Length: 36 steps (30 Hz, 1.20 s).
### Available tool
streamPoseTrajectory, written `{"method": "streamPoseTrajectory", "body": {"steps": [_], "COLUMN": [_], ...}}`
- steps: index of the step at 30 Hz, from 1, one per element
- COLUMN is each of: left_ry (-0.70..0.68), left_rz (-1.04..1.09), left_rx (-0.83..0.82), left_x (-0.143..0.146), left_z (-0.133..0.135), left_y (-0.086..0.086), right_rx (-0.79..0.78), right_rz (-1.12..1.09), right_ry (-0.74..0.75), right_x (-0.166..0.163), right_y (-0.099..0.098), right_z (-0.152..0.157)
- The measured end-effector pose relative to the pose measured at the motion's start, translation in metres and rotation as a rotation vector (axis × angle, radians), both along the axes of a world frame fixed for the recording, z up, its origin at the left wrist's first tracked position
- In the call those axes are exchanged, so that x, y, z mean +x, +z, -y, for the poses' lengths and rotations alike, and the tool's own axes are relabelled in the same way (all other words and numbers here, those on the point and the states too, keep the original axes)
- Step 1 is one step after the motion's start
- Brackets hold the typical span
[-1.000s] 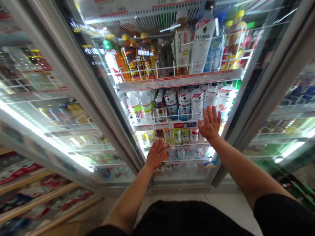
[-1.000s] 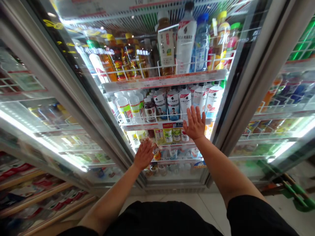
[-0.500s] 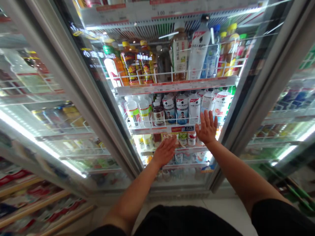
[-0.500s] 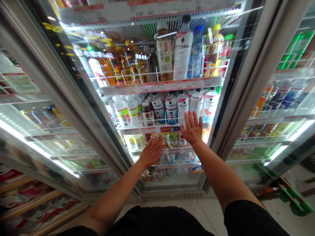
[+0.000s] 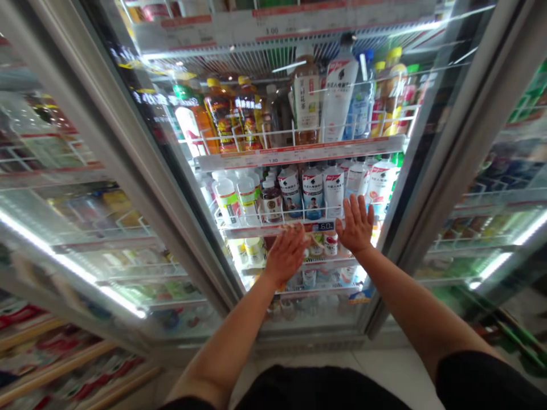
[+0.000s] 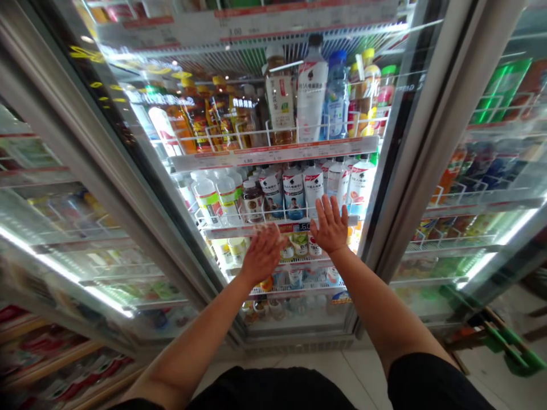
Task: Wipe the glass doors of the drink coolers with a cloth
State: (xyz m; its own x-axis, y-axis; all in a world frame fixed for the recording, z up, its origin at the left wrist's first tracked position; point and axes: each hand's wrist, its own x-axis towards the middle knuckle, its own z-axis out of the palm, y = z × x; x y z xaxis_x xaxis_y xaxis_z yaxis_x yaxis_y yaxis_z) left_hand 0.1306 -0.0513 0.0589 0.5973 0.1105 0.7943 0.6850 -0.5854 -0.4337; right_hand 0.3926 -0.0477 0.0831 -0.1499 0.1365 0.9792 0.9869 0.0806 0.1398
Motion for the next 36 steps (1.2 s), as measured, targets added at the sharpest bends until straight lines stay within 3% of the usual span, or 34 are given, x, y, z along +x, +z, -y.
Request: {"method": "streamPoseTrajectory", "body": {"steps": [2, 4, 8, 10, 12, 16, 18, 20, 23, 25, 26, 28, 30, 32, 34, 36], "left_ry": [-0.056, -0.060, 0.059, 0.112, 0.141, 0.095, 0.072, 0.067, 0.092, 0.106, 0.102, 0.052, -0.034, -0.093, -0.085, -0.040], "left_rz": [-0.074, -0.082, 0.117, 0.219, 0.260, 0.147, 0.056, 0.043, 0.191, 0.273, 0.304, 0.280, 0.117, -0.057, -0.078, 0.030], "left_rx": [0.023, 0.031, -0.013, -0.072, -0.112, -0.152, -0.153, -0.145, -0.118, -0.092, -0.086, -0.087, -0.099, -0.105, -0.102, -0.094], "left_x": [0.001, 0.000, -0.004, -0.003, 0.000, 0.010, 0.012, 0.012, 0.014, 0.022, 0.029, 0.044, 0.059, 0.067, 0.066, 0.061], "left_z": [0.002, -0.002, -0.017, -0.020, -0.018, -0.014, -0.014, -0.016, -0.016, -0.015, -0.014, -0.013, -0.014, -0.017, -0.019, -0.020], "left_y": [-0.013, 0.002, 0.089, 0.118, 0.121, 0.091, 0.098, 0.131, 0.194, 0.215, 0.216, 0.202, 0.181, 0.174, 0.189, 0.214], "right_rx": [-0.033, -0.065, -0.086, -0.076, -0.041, 0.032, 0.044, 0.048, 0.037, 0.009, -0.009, -0.044, -0.053, -0.044, -0.047, -0.065], "right_rz": [-0.032, -0.059, -0.066, -0.057, -0.036, 0.023, 0.038, 0.039, 0.027, 0.009, -0.001, -0.022, -0.033, -0.034, -0.037, -0.046], "right_ry": [0.024, 0.049, 0.049, 0.048, 0.046, 0.008, -0.004, -0.008, 0.003, 0.008, 0.007, 0.014, 0.044, 0.067, 0.061, 0.039], "right_x": [0.001, 0.002, 0.004, 0.004, 0.003, 0.000, -0.001, -0.001, 0.000, 0.001, 0.001, 0.002, 0.003, 0.003, 0.003, 0.003], "right_y": [-0.002, -0.004, -0.007, -0.006, -0.005, 0.001, 0.003, 0.004, 0.002, 0.000, -0.001, -0.003, -0.004, -0.004, -0.004, -0.005], "right_z": [-0.001, -0.003, -0.004, -0.004, -0.003, 0.000, 0.002, 0.003, 0.002, 0.001, 0.000, -0.001, -0.001, -0.001, -0.001, -0.001]}}
